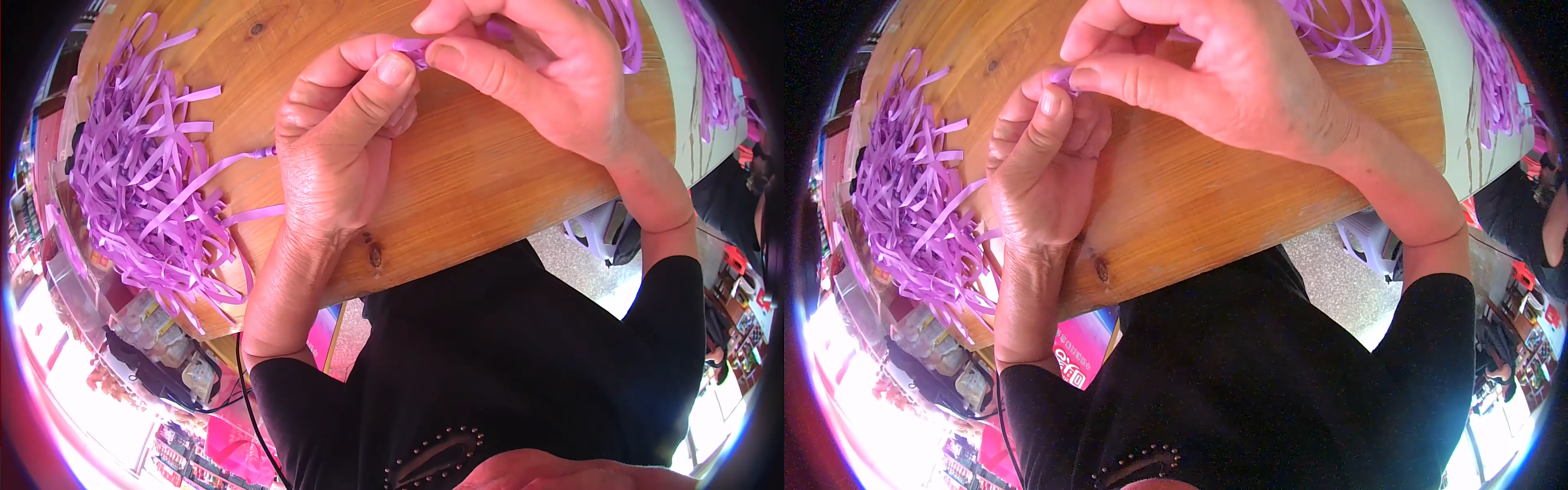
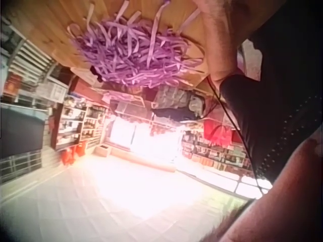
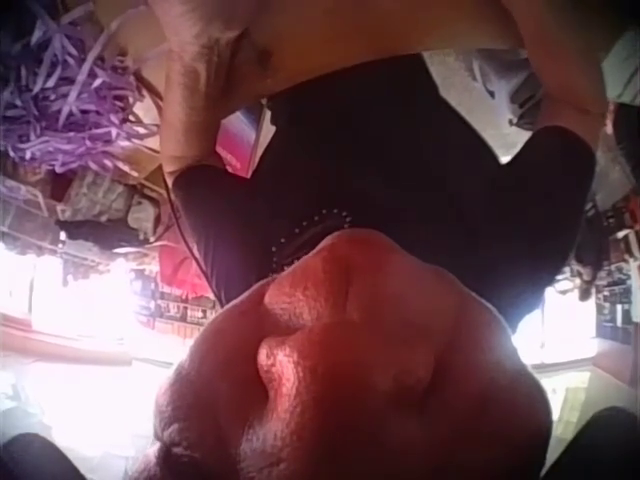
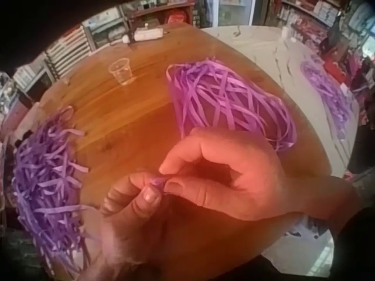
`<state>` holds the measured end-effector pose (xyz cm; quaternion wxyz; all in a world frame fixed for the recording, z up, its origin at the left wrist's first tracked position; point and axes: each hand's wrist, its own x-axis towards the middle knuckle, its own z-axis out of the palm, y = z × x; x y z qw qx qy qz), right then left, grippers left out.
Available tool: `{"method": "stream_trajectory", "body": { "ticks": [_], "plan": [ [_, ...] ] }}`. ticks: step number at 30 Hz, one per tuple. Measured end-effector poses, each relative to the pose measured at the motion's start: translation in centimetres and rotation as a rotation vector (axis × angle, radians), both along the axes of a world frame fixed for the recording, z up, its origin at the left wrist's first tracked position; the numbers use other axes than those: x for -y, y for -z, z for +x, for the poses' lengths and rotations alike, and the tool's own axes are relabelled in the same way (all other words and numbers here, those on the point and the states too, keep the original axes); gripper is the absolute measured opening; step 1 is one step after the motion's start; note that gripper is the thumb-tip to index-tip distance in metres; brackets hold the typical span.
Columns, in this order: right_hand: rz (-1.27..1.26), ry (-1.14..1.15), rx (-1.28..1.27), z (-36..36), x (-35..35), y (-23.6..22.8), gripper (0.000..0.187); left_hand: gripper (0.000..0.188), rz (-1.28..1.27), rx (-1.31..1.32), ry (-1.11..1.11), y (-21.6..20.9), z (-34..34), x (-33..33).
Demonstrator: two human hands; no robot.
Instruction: Tie knots in purple plastic strips at a workbench.
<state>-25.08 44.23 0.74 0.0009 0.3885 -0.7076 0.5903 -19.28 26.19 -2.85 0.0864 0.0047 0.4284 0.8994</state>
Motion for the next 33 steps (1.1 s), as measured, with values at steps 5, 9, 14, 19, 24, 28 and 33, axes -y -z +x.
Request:
{"method": "stream_trajectory", "body": {
  "ticks": [5,9,14,19,24,28,33],
  "plan": [
    [0.179,0.049,-0.119,0.2,-0.5,-2.1,0.018,0.019,0.041,-0.003,0.043,0.3,-0.1,0.2],
    [0.297,0.068,-0.162,-0.2,-0.1,-1.7,0.018,0.018,0.036,-0.001,0.042,0.3,-0.1,0.1],
    [0.421,0.099,0.047,0.0,0.8,-3.5,0.019,0.017,-0.011,0.030,0.008,0.0,0.0,-0.1],
    [0.255,0.036,-0.265,-0.5,-0.6,-1.1,0.017,0.016,-0.058,0.043,0.004,0.0,0.1,0.0],
    [0.171,-0.025,-0.191,-0.7,-1.1,-0.2,0.013,0.013,-0.124,0.076,-0.027,-0.3,0.1,-0.3],
    [0.114,-0.051,0.108,-0.3,-1.1,-1.1,0.010,0.015,-0.196,-0.023,-0.005,-0.7,0.4,-0.1],
    [0.045,-0.085,0.022,-0.6,-1.3,-0.1,0.010,0.017,-0.315,-0.056,-0.036,-1.0,0.4,-0.3]
  ]
}}
